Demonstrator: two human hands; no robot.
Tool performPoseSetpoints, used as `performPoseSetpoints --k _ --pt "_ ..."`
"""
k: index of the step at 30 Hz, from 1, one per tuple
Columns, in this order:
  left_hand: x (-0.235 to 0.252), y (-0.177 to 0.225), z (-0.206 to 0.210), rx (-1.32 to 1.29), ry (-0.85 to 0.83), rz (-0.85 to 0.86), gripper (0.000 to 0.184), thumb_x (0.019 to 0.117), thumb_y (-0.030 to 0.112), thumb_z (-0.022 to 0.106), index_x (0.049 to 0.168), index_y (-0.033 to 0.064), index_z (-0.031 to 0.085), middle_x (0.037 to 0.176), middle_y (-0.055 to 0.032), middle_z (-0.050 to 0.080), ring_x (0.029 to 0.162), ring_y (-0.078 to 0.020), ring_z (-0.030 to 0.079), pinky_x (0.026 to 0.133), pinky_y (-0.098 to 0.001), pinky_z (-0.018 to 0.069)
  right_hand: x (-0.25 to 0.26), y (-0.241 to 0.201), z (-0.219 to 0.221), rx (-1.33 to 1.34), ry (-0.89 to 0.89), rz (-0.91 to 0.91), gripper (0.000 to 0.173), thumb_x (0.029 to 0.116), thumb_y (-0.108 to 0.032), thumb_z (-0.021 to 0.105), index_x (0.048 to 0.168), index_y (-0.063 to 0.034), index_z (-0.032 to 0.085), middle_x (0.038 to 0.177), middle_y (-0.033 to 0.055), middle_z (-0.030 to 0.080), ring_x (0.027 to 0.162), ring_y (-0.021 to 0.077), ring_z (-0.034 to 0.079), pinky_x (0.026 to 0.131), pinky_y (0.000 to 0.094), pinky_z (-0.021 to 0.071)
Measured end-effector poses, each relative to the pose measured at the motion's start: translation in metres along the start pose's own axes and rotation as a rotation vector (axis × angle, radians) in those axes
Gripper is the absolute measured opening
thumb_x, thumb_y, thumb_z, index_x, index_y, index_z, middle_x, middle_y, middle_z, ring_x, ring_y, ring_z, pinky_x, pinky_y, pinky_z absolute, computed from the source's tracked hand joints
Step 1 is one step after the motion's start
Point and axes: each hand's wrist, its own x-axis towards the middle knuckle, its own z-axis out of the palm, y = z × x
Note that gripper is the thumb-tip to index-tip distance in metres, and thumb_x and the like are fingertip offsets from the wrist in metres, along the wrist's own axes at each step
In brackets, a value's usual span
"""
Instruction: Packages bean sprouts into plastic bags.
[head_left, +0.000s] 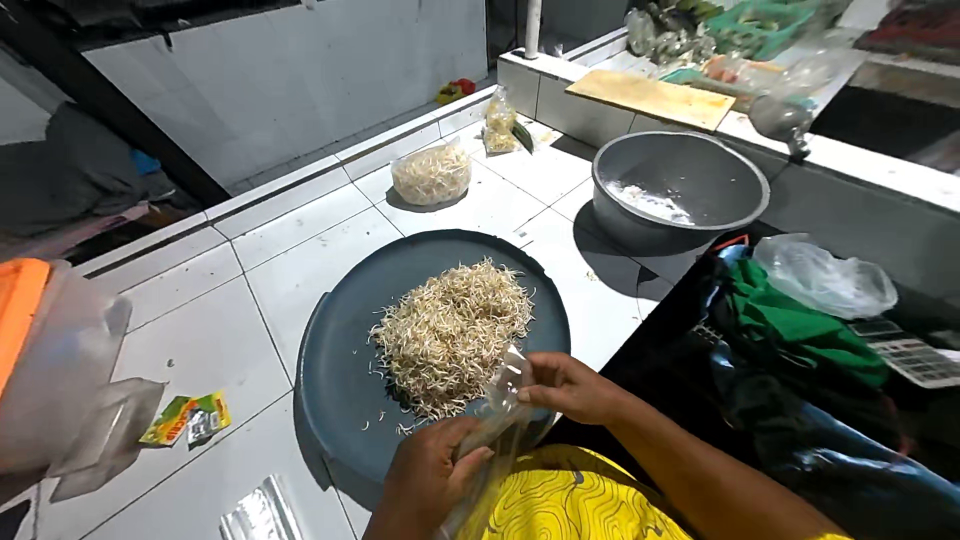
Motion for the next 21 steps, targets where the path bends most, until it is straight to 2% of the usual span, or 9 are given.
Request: performPoseSetpoints --k 2,5,7,9,10,13,15,17,21 --pt "-0.005 -0.007 -0.003 0.043 -0.045 -0.05 0.022 0.0923 0.03 0.072 0.111 0.0193 0.077 0.091 0.0013 0.073 0.073 -0.0118 0.067 0.069 -0.038 0.0601 -0.003 -0.005 -0.003 0.072 0.064 -0.022 0.025 0.0979 -0.006 0.064 0.122 0.0019 0.062 0.117 0.0116 0.072 0.103 0.0189 0.07 0.093 0.038 0.0581" --pt "-0.017 -0.027 -0.006 0.082 -0.013 -0.108 0.016 0.0948 0.03 0.065 0.099 0.0207 0.078 0.089 0.0036 0.069 0.076 -0.0095 0.066 0.07 -0.0348 0.0596 -0.005 -0.014 -0.006 0.077 0.142 -0.034 0.024 0.0908 -0.001 0.072 0.111 -0.002 0.061 0.098 0.0058 0.071 0.089 0.014 0.07 0.083 0.0338 0.0598" --pt "-0.025 -0.042 -0.012 0.1 0.072 -0.147 0.02 0.0955 0.031 0.062 0.096 0.0187 0.077 0.093 0.0007 0.067 0.083 -0.0114 0.066 0.074 -0.0359 0.0597 -0.004 -0.019 -0.009 0.045 0.181 -0.003 0.043 0.0855 0.001 0.076 0.123 -0.0017 0.055 0.103 0.0074 0.068 0.09 0.0145 0.068 0.084 0.0337 0.0604" --pt "-0.034 -0.052 -0.021 0.021 0.203 -0.157 0.018 0.0948 0.028 0.065 0.097 0.014 0.077 0.106 -0.0025 0.071 0.099 -0.0138 0.068 0.087 -0.0373 0.0601 -0.003 -0.019 -0.014 -0.005 0.211 0.039 0.065 0.0836 -0.002 0.079 0.142 -0.0031 0.05 0.106 0.008 0.065 0.079 0.0125 0.063 0.074 0.031 0.0575" --pt "-0.038 -0.054 -0.025 -0.074 0.275 -0.15 0.017 0.0948 0.026 0.066 0.098 0.0121 0.076 0.111 -0.0031 0.071 0.106 -0.0143 0.068 0.093 -0.0363 0.0595 -0.003 -0.016 -0.016 -0.052 0.219 0.048 0.062 0.0851 -0.005 0.078 0.142 -0.0043 0.054 0.109 0.0069 0.066 0.076 0.0104 0.06 0.071 0.0286 0.0553" --pt "-0.045 -0.051 -0.033 -0.426 0.496 -0.123 0.013 0.0961 0.018 0.069 0.104 0.0074 0.071 0.108 -0.0059 0.074 0.101 -0.0188 0.072 0.09 -0.0353 0.0611 -0.002 -0.004 -0.02 -0.15 0.275 -0.034 0.017 0.0886 -0.013 0.078 0.102 -0.0037 0.073 0.099 0.004 0.07 0.085 0.0099 0.066 0.076 0.0284 0.0582" --pt "-0.05 -0.047 -0.035 -0.517 0.625 -0.155 0.01 0.0949 0.016 0.071 0.103 0.0101 0.07 0.093 -0.0004 0.074 0.081 -0.0142 0.073 0.076 -0.0307 0.0631 0.001 0.003 -0.021 -0.177 0.314 -0.098 0.017 0.0867 -0.019 0.081 0.087 -0.0064 0.07 0.119 0.0075 0.066 0.112 0.0148 0.063 0.093 0.0322 0.0564" --pt "-0.053 -0.05 -0.036 -0.564 0.707 -0.178 0.007 0.0932 0.012 0.071 0.1 0.0119 0.07 0.087 0.0031 0.072 0.07 -0.0113 0.069 0.066 -0.0282 0.0621 0.005 0.006 -0.024 -0.186 0.348 -0.138 0.021 0.0873 -0.019 0.08 0.083 -0.006 0.065 0.132 0.0128 0.064 0.125 0.022 0.06 0.101 0.0394 0.0538" --pt "-0.062 -0.058 -0.039 -0.62 0.736 -0.2 0.011 0.0947 0.008 0.068 0.104 0.0125 0.072 0.091 0.004 0.073 0.073 -0.0101 0.069 0.068 -0.0279 0.0623 0.004 -0.002 -0.029 -0.171 0.353 -0.047 0.015 0.0905 -0.014 0.078 0.095 -0.0038 0.067 0.088 0.0036 0.07 0.08 0.0123 0.068 0.075 0.0319 0.0592"
